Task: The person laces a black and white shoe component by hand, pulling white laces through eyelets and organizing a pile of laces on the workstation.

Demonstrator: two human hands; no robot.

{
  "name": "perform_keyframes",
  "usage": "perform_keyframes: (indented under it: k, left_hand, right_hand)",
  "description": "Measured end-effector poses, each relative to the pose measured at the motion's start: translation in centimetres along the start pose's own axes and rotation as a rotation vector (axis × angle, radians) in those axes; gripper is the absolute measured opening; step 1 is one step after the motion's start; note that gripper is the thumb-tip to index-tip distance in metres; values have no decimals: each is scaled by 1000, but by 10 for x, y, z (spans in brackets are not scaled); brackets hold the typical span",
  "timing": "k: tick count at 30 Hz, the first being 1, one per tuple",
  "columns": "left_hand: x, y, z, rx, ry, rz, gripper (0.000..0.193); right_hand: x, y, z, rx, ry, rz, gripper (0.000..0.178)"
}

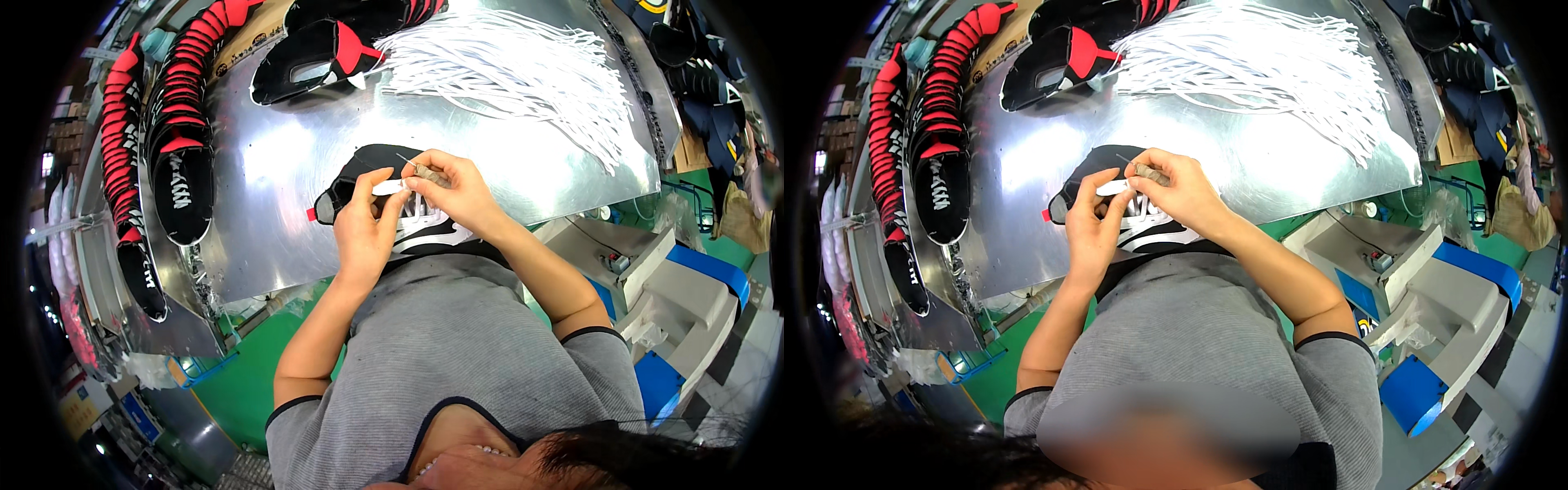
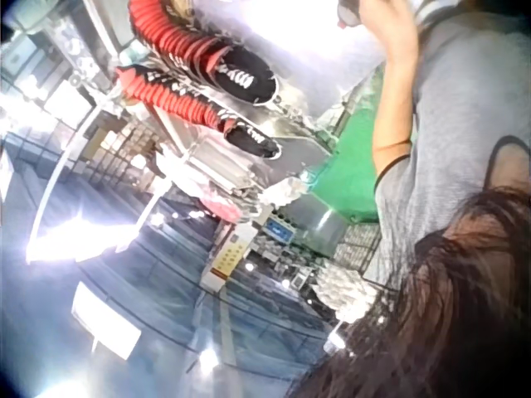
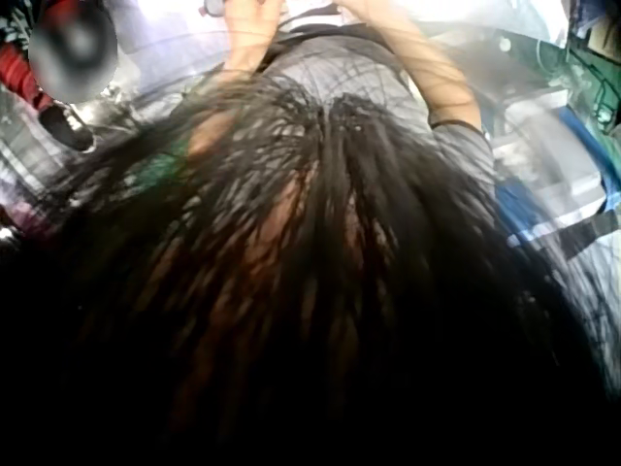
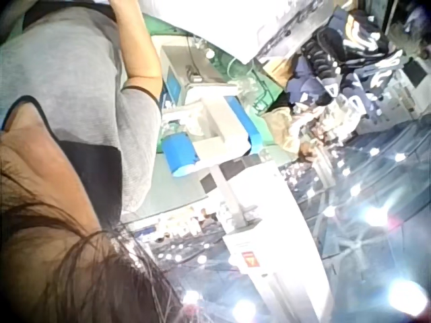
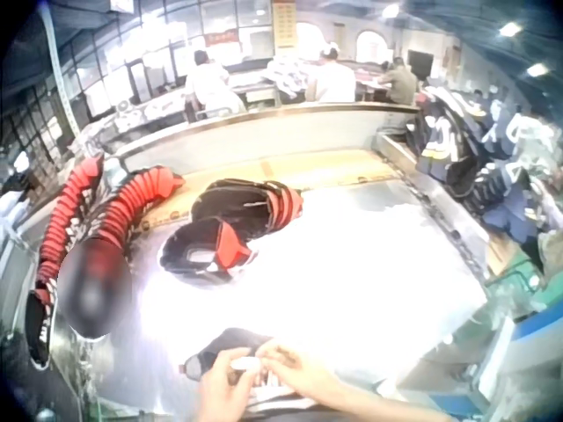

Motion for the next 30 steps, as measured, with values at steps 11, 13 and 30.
perform_keyframes:
  k: [11,13,30]
  left_hand:
    - [-8,2,4,-146,-18,173,28]
    - [-8,2,1,-128,15,184,27]
    - [-7,9,10,-261,-207,148,31]
  right_hand:
    - [6,9,-7,19,28,-4,23]
    - [7,11,-8,233,252,39,21]
    - [13,4,-18,430,793,-132,11]
Point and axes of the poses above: each hand's wrist, its own y-axis away from the middle knuckle, its own x-axis out of the back of the hand, z = x × y, the point moved 1 cm from there along -y, towards the middle knuckle, and after that the axes turned 5 degrees about x, right-handed, at the moved point
